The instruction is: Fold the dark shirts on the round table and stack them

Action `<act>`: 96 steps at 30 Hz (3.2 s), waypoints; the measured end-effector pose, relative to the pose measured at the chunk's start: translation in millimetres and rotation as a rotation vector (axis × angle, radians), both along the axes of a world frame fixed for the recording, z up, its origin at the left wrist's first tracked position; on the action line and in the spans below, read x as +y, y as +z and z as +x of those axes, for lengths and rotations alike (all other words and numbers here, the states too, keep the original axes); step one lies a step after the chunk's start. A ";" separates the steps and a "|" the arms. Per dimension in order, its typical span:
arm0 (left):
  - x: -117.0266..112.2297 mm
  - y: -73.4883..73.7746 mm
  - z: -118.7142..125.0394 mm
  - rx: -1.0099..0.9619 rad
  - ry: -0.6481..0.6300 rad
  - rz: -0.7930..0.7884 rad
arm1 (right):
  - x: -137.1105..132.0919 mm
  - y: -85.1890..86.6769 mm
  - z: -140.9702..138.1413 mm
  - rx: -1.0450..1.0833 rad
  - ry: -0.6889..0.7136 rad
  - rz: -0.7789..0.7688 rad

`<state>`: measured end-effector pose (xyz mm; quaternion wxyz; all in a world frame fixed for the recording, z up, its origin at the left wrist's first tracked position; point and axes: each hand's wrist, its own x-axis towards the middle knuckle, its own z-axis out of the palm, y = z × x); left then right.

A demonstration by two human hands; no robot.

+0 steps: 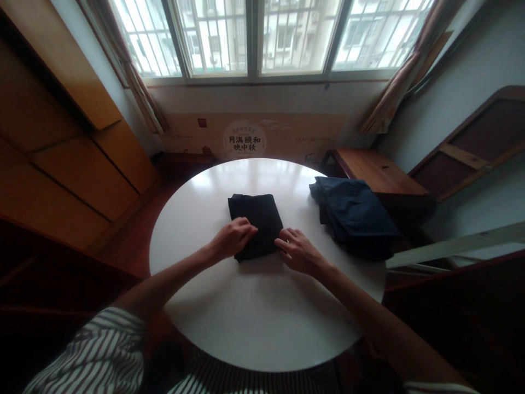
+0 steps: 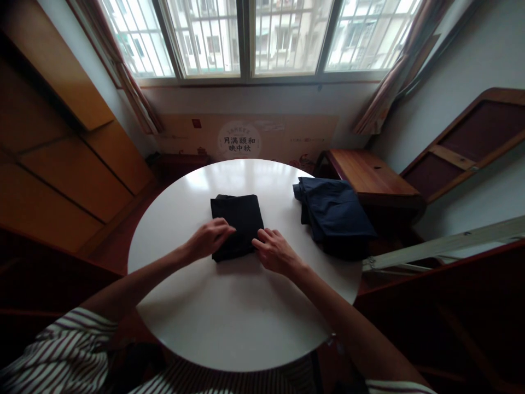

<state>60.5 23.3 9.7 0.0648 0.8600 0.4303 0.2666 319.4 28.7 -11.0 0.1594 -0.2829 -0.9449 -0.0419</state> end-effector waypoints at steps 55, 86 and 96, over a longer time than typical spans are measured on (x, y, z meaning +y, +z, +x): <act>36.4 -4.9 -24.2 -0.369 0.503 -0.203 | 29.1 21.1 -8.6 1.016 -0.469 -0.848; 47.5 36.4 105.5 -1.215 -0.191 -1.335 | 86.2 116.7 61.6 1.408 -0.216 -1.054; 92.7 12.9 265.5 -1.273 -0.047 -1.461 | 152.3 116.1 183.6 0.878 -0.897 -0.819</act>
